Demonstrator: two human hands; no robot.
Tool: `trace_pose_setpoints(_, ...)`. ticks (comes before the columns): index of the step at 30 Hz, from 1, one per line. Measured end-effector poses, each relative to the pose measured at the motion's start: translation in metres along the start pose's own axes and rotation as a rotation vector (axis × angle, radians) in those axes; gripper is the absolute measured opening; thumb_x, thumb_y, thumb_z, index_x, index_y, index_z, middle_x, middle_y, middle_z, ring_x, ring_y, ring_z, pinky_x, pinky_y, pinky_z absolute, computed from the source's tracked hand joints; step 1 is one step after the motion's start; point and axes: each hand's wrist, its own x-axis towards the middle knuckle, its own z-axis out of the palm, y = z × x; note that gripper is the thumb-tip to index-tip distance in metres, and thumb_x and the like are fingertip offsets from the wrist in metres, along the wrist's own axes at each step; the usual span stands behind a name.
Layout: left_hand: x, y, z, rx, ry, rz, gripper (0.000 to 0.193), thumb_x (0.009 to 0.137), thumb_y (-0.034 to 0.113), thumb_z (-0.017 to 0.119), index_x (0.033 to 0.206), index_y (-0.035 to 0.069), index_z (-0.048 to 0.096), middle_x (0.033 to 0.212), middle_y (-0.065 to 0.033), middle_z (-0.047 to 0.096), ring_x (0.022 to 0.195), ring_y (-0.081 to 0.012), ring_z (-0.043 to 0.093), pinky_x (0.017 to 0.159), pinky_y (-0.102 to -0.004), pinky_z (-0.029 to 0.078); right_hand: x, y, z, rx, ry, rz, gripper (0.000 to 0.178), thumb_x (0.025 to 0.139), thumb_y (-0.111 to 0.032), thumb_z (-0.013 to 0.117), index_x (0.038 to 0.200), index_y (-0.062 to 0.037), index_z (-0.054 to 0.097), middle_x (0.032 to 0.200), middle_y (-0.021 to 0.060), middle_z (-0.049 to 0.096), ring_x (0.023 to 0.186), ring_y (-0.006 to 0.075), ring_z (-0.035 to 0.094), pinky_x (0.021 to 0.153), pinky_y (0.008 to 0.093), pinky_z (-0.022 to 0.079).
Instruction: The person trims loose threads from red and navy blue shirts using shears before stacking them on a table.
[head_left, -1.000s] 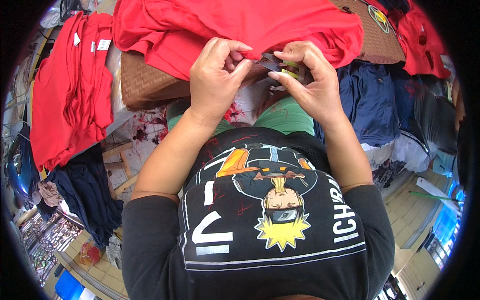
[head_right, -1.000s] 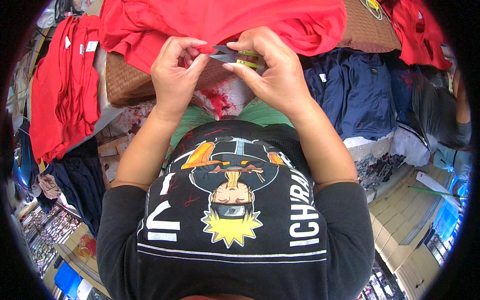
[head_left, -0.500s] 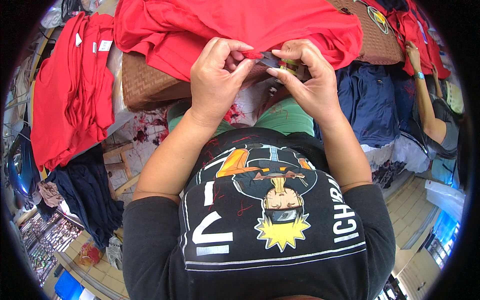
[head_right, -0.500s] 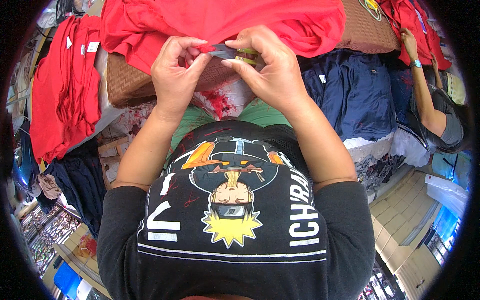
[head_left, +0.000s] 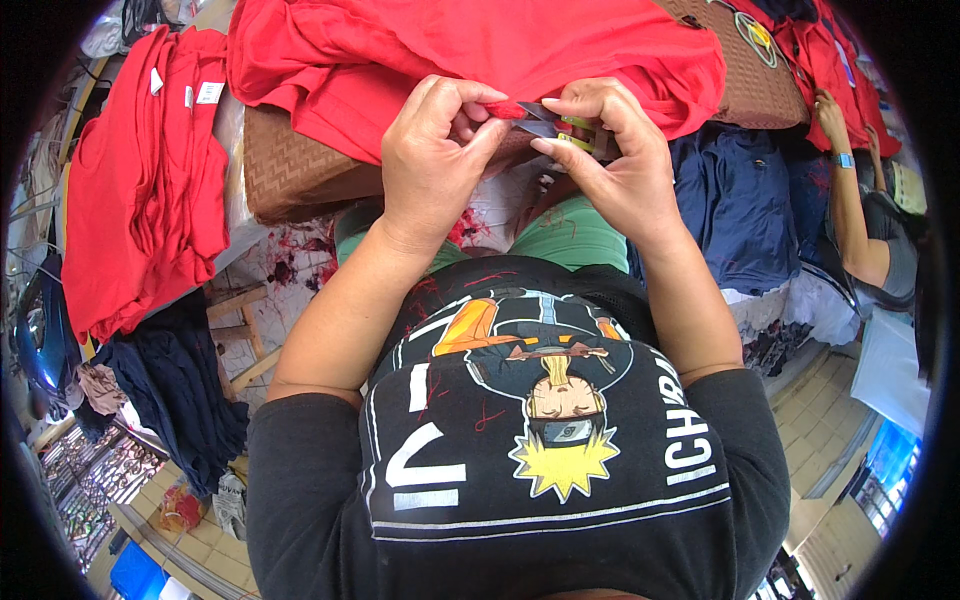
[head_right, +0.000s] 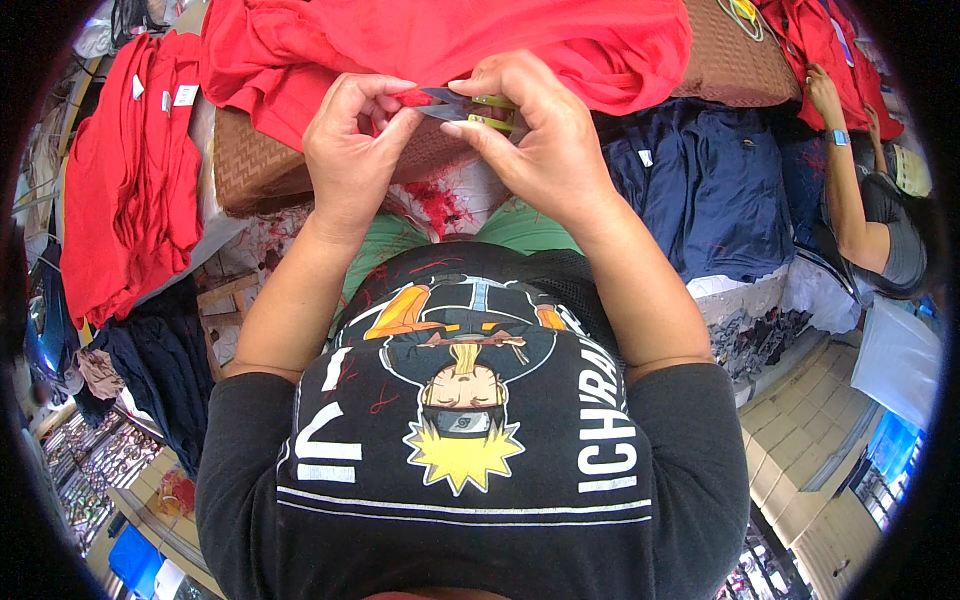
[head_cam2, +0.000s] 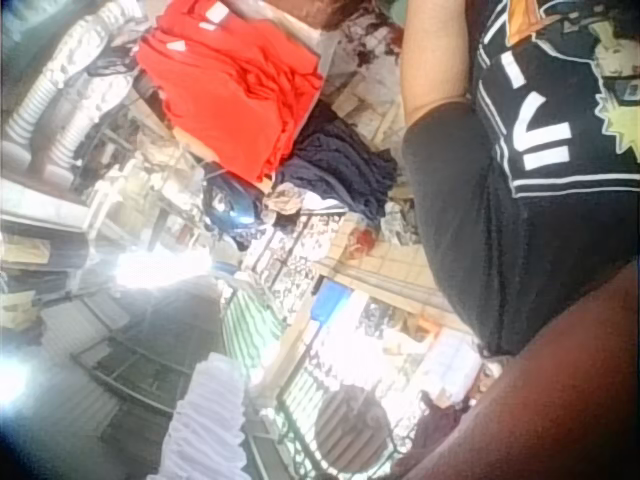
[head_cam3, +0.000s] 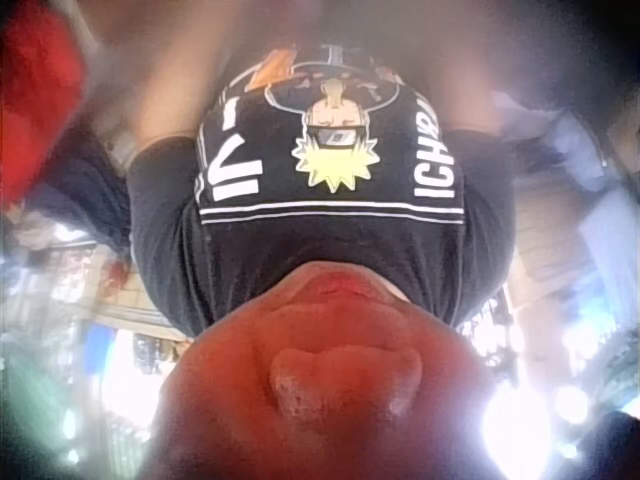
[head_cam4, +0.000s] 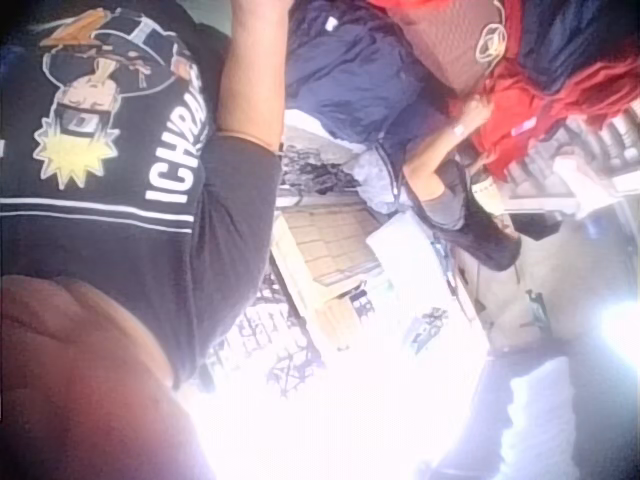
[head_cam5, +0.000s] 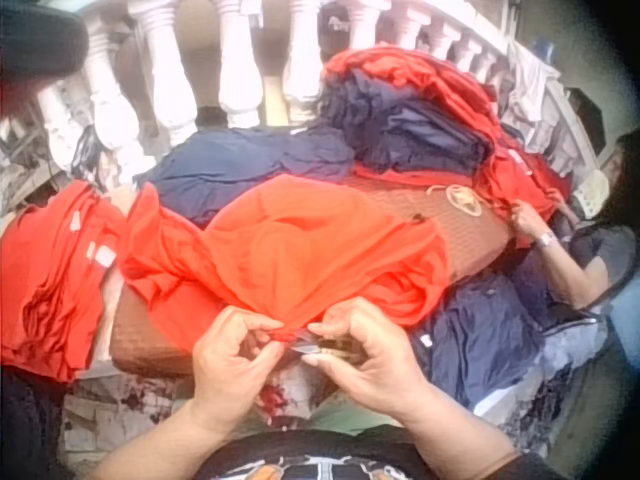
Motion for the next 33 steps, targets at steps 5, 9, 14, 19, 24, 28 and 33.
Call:
trace_pose_setpoints(5, 0.001, 0.003, 0.0, 0.04, 0.0, 0.004, 0.023, 0.069, 0.001, 0.076, 0.088, 0.005, 0.064, 0.077, -0.0035, 0.056, 0.063, -0.0117, 0.056, 0.058, -0.0248, 0.048, -0.002, 0.011, 0.0, -0.015, 0.045, -0.014, 0.026, 0.072, -0.002, 0.076, 0.094, -0.0019, 0.064, 0.091, 0.0087, 0.06, 0.081, 0.0192, 0.062, 0.07, 0.0278, 0.05)
trace_pose_setpoints(9, 0.007, -0.002, 0.003, 0.153, 0.053, 0.178, 0.024, 0.069, 0.001, 0.074, 0.089, 0.004, 0.06, 0.081, -0.0068, 0.057, 0.069, -0.0189, 0.059, 0.064, -0.0279, 0.049, 0.017, 0.004, -0.005, -0.258, 0.113, -0.081, 0.031, 0.073, -0.006, 0.077, 0.1, -0.0001, 0.063, 0.1, 0.0104, 0.06, 0.075, 0.0142, 0.054, 0.069, 0.0245, 0.046)
trace_pose_setpoints(14, 0.042, -0.006, 0.001, 0.014, 0.222, 0.285, 0.022, 0.074, -0.006, 0.06, 0.095, 0.001, 0.057, 0.087, -0.0114, 0.058, 0.078, -0.0225, 0.061, 0.073, -0.0291, 0.051, 0.056, 0.005, -0.011, -0.124, -0.042, -0.009, 0.011, 0.083, 0.004, 0.063, 0.093, 0.0019, 0.062, 0.102, 0.0078, 0.063, 0.085, 0.0135, 0.06, 0.075, 0.0268, 0.05)
trace_pose_setpoints(19, 0.049, 0.009, -0.012, -0.487, -0.035, -0.131, 0.034, 0.078, -0.014, 0.043, 0.109, -0.006, 0.056, 0.106, -0.0101, 0.064, 0.101, -0.0149, 0.06, 0.092, -0.0276, 0.046, 0.081, 0.013, -0.027, 0.216, 0.024, 0.219, 0.01, 0.091, -0.012, 0.063, 0.093, -0.0028, 0.065, 0.082, -0.0041, 0.059, 0.068, 0.0049, 0.05, 0.059, 0.0209, 0.04)
trace_pose_setpoints(24, 0.035, 0.011, -0.025, -0.721, -0.491, -0.459, 0.049, 0.078, -0.011, 0.044, 0.126, -0.006, 0.052, 0.121, -0.0108, 0.06, 0.112, -0.0137, 0.057, 0.095, -0.0268, 0.044, 0.074, 0.068, -0.024, 0.155, 0.116, 0.224, 0.02, 0.088, -0.021, 0.07, 0.082, -0.003, 0.066, 0.073, -0.0066, 0.058, 0.068, 0.0019, 0.05, 0.063, 0.019, 0.041)
trace_pose_setpoints(28, 0.032, 0.009, -0.023, -0.704, -0.456, -0.47, 0.042, 0.083, -0.007, 0.048, 0.125, -0.006, 0.052, 0.117, -0.0104, 0.062, 0.107, -0.0124, 0.058, 0.093, -0.0265, 0.045, 0.068, 0.062, -0.017, 0.129, 0.119, 0.269, 0.02, 0.089, -0.023, 0.069, 0.084, -0.0029, 0.067, 0.071, -0.006, 0.058, 0.069, 0.0017, 0.049, 0.063, 0.0195, 0.041)
trace_pose_setpoints(33, 0.031, 0.01, -0.016, -0.812, -0.397, -0.492, 0.031, 0.091, 0.003, 0.058, 0.121, -0.006, 0.055, 0.109, -0.0092, 0.065, 0.097, -0.0086, 0.06, 0.086, -0.0237, 0.048, 0.068, 0.054, -0.018, 0.044, 0.2, 0.294, 0.013, 0.087, -0.016, 0.07, 0.088, -0.0036, 0.069, 0.078, -0.004, 0.061, 0.068, 0.0029, 0.05, 0.064, 0.02, 0.042)
